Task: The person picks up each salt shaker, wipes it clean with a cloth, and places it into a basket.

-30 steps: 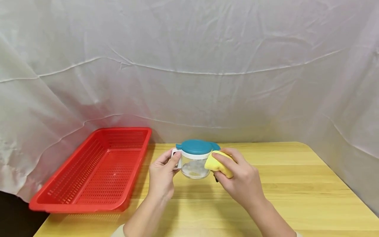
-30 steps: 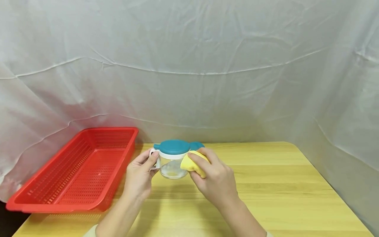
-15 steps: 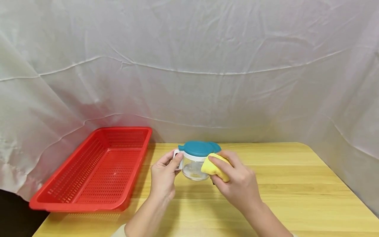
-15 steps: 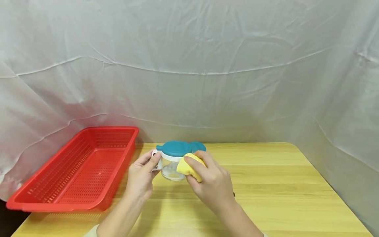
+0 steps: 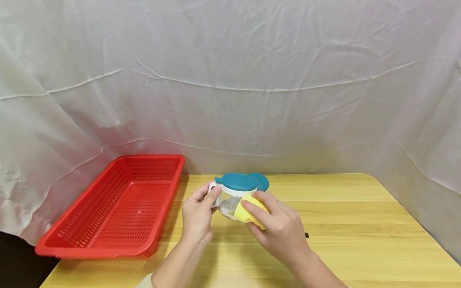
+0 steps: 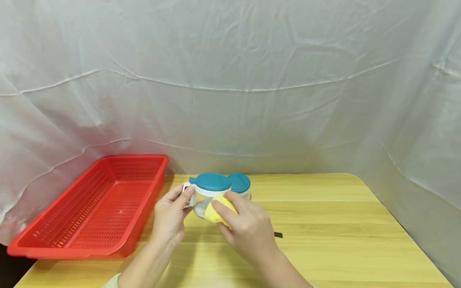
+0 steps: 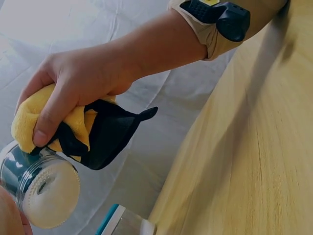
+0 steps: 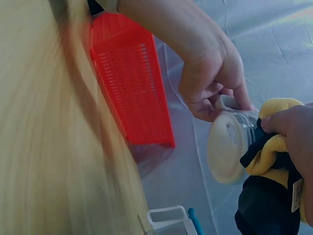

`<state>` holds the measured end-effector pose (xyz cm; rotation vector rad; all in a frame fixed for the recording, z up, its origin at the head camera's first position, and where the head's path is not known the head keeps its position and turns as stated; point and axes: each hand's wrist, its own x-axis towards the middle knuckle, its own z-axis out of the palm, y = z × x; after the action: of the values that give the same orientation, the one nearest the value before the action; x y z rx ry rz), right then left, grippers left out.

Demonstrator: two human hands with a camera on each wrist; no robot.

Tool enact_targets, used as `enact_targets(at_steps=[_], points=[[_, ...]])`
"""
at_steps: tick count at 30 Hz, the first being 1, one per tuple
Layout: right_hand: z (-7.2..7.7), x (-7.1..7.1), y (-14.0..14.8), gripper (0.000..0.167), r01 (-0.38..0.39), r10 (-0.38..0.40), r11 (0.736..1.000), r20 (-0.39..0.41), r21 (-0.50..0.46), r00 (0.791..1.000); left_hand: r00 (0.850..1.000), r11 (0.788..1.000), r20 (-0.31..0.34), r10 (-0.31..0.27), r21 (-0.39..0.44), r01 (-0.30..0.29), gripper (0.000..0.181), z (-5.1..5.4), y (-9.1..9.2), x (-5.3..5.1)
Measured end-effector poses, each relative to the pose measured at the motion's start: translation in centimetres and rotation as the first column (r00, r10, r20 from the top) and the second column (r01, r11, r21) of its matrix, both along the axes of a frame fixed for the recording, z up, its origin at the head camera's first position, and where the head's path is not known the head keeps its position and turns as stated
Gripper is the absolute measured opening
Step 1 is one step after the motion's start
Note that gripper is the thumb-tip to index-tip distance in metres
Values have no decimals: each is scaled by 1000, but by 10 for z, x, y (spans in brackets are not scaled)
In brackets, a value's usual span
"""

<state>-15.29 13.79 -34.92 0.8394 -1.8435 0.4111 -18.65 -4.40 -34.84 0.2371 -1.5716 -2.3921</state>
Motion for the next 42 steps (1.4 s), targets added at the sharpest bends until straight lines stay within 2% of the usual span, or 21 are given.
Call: enact_targets(at_steps=[3,7,13,19,27,36,42], points=[[-3,1,-5,29,-16,16,1000,-21,26,1000,1000,1000,-2,26,2,-26,32,1,-1,0],[-8,2,-8,41,-24,25,999,-16,47,1000,999,999,-13,51,17,-51,32,1,-2,0],[-8,2,-7,51,-30,29,998,4,57,1000,998,998,-26,49,43,-48,30,3,-5,-1],[-4,-1,-2,45,-34,32,998,23,47,999,998,997,-41,42,58,-40,25,4,-6,-1],[1,-2,7,38,4,-3,1000,60,-15,998,999,1000,-50,4,19,-3,28,3,-3,1],[8,-2,9,24,4,-1,994,29,-110,1000,997,998,-74,-4,-57,-1,31,-1,5,5],[5,-2,2,23,1,-2,997,-22,-74,1000,998,999,-60,22,-45,-25,32,-2,6,4]])
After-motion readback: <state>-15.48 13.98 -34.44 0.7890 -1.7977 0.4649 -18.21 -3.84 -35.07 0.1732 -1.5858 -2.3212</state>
